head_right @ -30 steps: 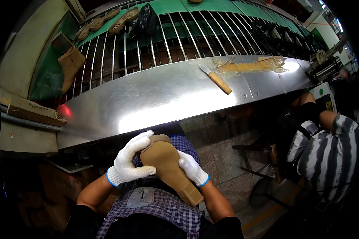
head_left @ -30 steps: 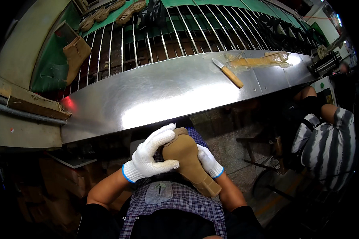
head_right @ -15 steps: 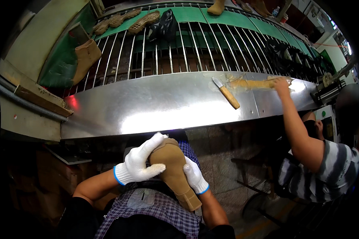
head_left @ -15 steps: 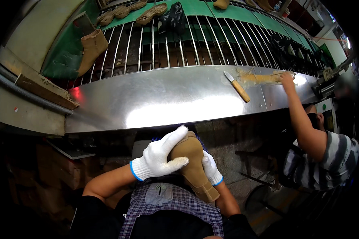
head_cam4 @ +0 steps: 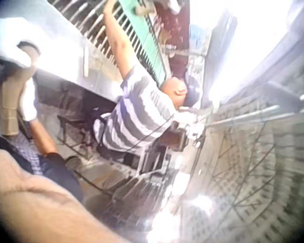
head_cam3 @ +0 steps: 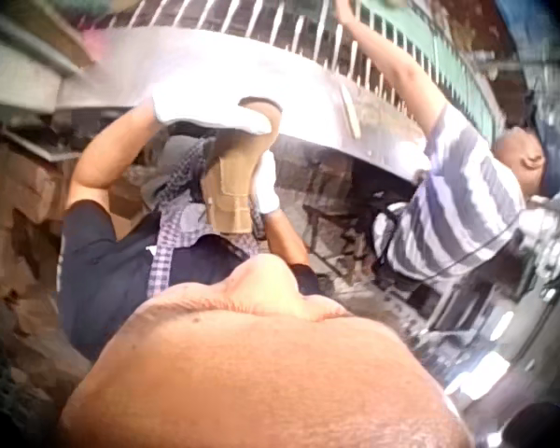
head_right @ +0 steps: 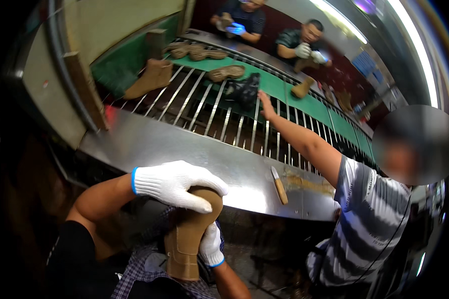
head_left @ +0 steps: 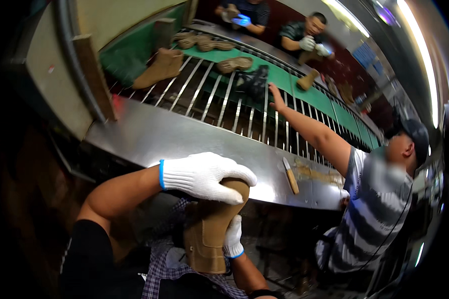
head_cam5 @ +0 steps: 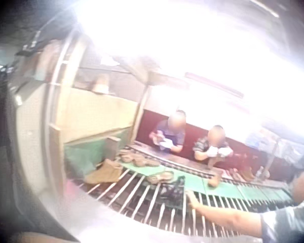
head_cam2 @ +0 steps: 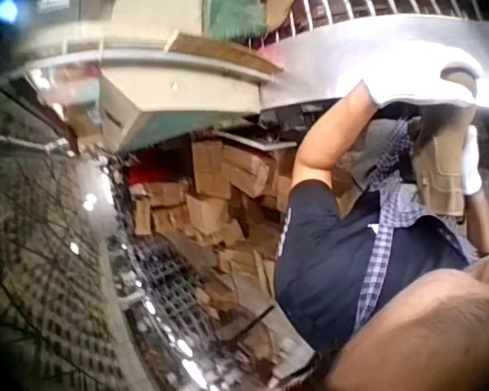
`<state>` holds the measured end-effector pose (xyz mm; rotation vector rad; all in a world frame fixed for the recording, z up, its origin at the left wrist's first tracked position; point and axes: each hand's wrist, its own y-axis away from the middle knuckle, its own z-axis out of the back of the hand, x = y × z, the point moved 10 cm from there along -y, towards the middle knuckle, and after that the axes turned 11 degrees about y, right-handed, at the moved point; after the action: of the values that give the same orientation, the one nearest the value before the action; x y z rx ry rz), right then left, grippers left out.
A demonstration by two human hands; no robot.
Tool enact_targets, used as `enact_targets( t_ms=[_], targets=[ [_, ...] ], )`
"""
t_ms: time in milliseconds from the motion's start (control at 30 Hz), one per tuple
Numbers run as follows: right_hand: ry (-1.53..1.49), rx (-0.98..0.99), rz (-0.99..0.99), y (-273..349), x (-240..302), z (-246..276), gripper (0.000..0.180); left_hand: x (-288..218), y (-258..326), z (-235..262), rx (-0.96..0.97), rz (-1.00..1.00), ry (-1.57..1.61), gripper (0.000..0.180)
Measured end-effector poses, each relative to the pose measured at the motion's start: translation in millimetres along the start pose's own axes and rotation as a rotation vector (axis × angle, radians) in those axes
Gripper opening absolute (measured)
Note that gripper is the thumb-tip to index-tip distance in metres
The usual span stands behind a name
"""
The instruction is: The person picks up sneakers and boots from a conveyor belt, trims excess material from the soles and edges using a small knife, and wipes the surfaces.
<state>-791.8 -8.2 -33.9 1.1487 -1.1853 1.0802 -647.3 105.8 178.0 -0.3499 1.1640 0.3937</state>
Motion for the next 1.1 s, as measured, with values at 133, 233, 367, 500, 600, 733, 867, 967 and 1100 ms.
enact_targets(
  t_ms=[133, 233, 367, 500, 600, 733, 867, 967, 1100],
  targets=[
    [0.398, 0.338, -0.189, -21, 20, 26, 0.058, 60, 48, -9, -0.053, 0.196, 0.246, 0.077],
    [0.45, 0.189, 0.19, -58, 92, 29, 0.053, 100, 61, -42, -0.145, 0.112, 0.758, 0.098],
    [0.771, 0.388, 0.189, -82, 132, -4, 0.076, 152, 84, -89, -0.139, 0.112, 1.176, 0.098],
    [0.854, 0.485, 0.073, -86, 137, 6, 0.096, 151, 139, -100, -0.361, -0.018, 0.511, 0.09],
    [0.896, 0.501, 0.096, -85, 152, -4, 0.101, 132, 134, -98, -0.491, -0.239, 0.18, 0.084],
    [0.929, 0.512, 0.21, -77, 167, -11, 0.095, 112, 107, -62, -0.673, -0.36, 0.403, 0.064],
    [0.914, 0.488, 0.229, -66, 174, -4, 0.09, 105, 66, -58, -0.342, -0.349, 0.71, 0.053],
    [0.892, 0.454, 0.233, -58, 172, 7, 0.086, 124, 46, -79, -0.137, -0.23, 1.083, 0.053],
    [0.898, 0.445, 0.291, -51, 177, 5, 0.087, 143, 27, -86, -0.028, -0.116, 1.226, 0.05]
  ],
)
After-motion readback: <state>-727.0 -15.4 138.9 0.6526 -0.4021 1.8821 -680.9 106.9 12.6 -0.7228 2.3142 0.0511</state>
